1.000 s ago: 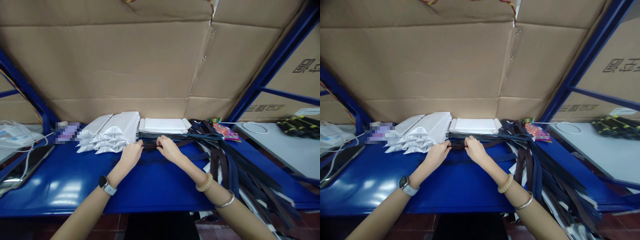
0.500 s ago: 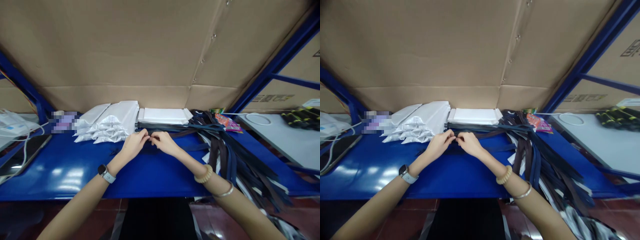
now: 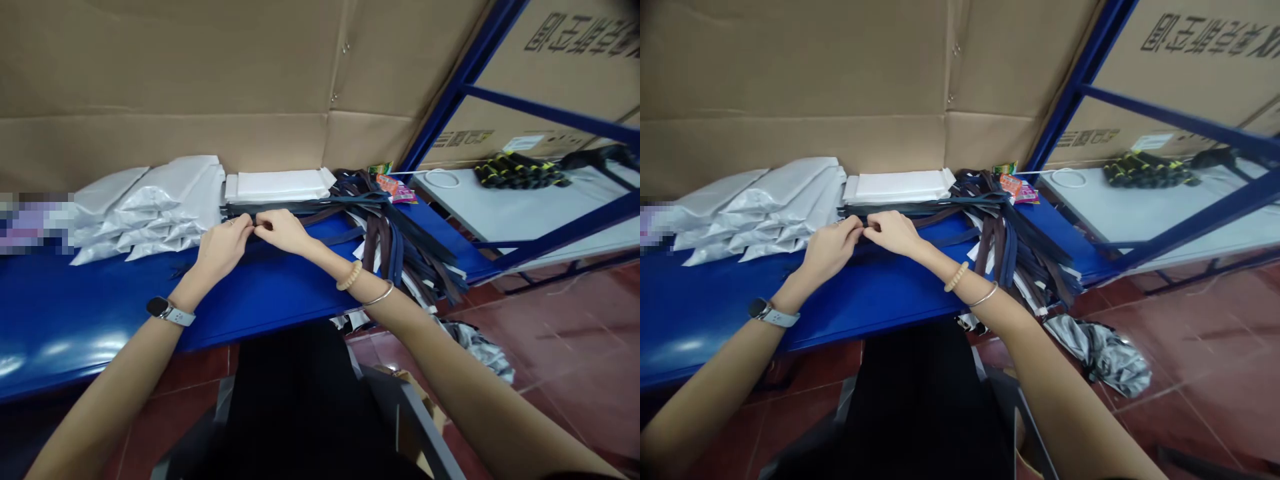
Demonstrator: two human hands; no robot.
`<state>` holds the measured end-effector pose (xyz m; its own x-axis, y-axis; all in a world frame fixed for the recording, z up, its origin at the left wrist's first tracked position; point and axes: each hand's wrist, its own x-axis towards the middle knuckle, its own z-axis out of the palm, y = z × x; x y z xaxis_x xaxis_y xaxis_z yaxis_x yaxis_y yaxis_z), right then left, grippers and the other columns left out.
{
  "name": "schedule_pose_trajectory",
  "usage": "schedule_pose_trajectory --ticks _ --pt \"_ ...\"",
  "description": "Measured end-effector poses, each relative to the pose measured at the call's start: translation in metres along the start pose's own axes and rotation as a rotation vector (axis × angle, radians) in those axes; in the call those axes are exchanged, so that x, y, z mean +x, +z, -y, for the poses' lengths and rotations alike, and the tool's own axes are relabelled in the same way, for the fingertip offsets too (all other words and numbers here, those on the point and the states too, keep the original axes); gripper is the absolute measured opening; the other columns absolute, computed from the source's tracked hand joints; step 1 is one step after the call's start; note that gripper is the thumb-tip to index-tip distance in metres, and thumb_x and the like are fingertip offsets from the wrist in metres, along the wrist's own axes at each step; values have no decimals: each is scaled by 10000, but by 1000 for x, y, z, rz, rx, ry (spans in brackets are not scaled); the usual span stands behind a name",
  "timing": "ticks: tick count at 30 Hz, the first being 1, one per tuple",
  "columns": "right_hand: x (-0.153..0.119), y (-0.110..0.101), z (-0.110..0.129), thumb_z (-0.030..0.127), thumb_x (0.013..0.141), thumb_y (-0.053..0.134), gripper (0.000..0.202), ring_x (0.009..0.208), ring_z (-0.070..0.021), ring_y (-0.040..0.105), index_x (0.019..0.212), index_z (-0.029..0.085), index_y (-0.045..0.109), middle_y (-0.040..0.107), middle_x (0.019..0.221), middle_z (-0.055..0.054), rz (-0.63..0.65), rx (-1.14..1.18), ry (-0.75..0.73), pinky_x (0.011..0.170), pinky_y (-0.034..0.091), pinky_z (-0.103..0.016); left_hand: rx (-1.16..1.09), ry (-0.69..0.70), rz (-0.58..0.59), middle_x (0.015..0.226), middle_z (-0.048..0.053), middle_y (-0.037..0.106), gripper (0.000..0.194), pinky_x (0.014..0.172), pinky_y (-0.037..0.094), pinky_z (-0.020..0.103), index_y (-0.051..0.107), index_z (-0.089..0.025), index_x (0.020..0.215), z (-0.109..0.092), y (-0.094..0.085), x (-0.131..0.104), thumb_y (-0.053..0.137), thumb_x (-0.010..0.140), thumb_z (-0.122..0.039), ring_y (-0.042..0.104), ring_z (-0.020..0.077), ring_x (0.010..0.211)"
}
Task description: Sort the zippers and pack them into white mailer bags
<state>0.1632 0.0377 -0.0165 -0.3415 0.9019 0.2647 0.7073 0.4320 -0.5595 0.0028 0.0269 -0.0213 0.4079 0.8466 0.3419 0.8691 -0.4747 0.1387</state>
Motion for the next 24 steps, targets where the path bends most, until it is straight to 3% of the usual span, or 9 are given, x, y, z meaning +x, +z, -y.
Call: schedule_pose_trajectory --ticks 3,9,13,17,20,24 --pt "2 -6 -12 202 824 439 155 750 -125 419 697 137 499 533 772 -30 -52 -52 -11 714 338 -256 14 -28 -56 780 43 620 253 636 378 258 556 -166 952 3 -6 0 360 925 -323 578 168 723" --pt "11 -34 -44 221 725 505 257 857 -197 439 496 168 402 552 836 -85 -359 -236 -59 760 344 -312 -91 -72 -259 686 12 581 235 640 380 235 542 -174 897 17 -35 0 344 926 -296 533 128 648" --pt "1 -65 -51 227 712 474 252 661 -150 448 479 182 389 495 581 -25 -326 -282 -25 686 346 -284 -138 -186 -363 633 -8 557 188 611 385 218 526 -186 855 38 -66 -13 378 906 -291 520 110 603" --pt "-31 -90 -65 239 690 469 250 583 -136 441 467 191 366 470 525 -14 -288 -388 38 609 321 -262 -132 -318 -400 604 -26 546 192 572 384 213 513 -202 839 68 -91 -45 392 891 -341 523 109 562" --pt "-57 -98 -79 234 693 470 246 561 -132 439 484 196 345 475 529 -10 -311 -413 105 586 313 -253 -110 -385 -381 586 -34 535 208 569 386 217 512 -208 838 85 -97 -70 390 889 -368 522 111 534" --pt "-81 -99 -86 251 710 478 255 518 -123 406 503 201 338 427 495 16 -327 -365 177 557 299 -245 -106 -425 -356 598 -38 529 219 566 375 220 504 -214 830 91 -90 -87 381 890 -385 518 116 522"
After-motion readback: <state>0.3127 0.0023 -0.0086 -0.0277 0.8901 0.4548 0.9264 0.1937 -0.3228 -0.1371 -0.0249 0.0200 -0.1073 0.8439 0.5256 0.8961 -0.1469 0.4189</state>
